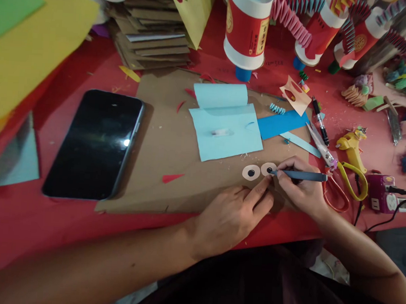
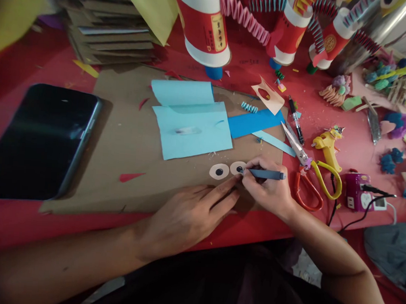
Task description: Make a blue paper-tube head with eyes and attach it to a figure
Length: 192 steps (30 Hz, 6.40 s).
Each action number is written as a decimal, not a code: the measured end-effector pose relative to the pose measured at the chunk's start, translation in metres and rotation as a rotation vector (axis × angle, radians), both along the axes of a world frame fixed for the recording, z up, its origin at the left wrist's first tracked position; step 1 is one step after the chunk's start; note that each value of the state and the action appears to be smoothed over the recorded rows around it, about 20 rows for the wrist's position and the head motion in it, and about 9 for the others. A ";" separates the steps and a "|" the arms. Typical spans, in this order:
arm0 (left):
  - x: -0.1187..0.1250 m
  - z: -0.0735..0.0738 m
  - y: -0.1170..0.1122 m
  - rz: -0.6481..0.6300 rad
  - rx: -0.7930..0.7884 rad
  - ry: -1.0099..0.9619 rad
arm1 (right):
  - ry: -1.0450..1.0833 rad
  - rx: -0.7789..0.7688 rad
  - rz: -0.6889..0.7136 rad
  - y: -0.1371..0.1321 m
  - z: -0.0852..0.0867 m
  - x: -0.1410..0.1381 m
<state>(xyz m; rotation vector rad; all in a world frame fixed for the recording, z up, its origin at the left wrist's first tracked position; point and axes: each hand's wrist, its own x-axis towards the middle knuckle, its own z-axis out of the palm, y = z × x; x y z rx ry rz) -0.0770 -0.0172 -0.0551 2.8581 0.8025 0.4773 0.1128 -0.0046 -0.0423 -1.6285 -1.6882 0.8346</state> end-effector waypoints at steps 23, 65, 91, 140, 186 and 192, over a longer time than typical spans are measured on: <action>0.000 -0.001 0.000 -0.001 0.001 -0.005 | 0.054 0.028 -0.049 0.001 -0.002 0.000; 0.000 0.001 -0.001 -0.004 -0.033 -0.007 | 0.004 0.013 -0.058 0.001 -0.002 0.000; -0.005 0.004 0.001 -0.203 0.264 0.021 | 0.244 -0.008 -0.146 0.002 -0.002 -0.002; -0.021 0.006 -0.065 0.501 -0.105 -0.733 | -0.026 0.164 0.018 -0.082 0.009 0.035; -0.047 0.002 0.047 0.776 -0.105 -0.423 | -0.662 0.334 0.178 -0.028 -0.001 0.057; -0.040 -0.007 0.123 0.770 -0.211 -0.380 | -0.578 0.419 0.087 -0.047 -0.003 0.058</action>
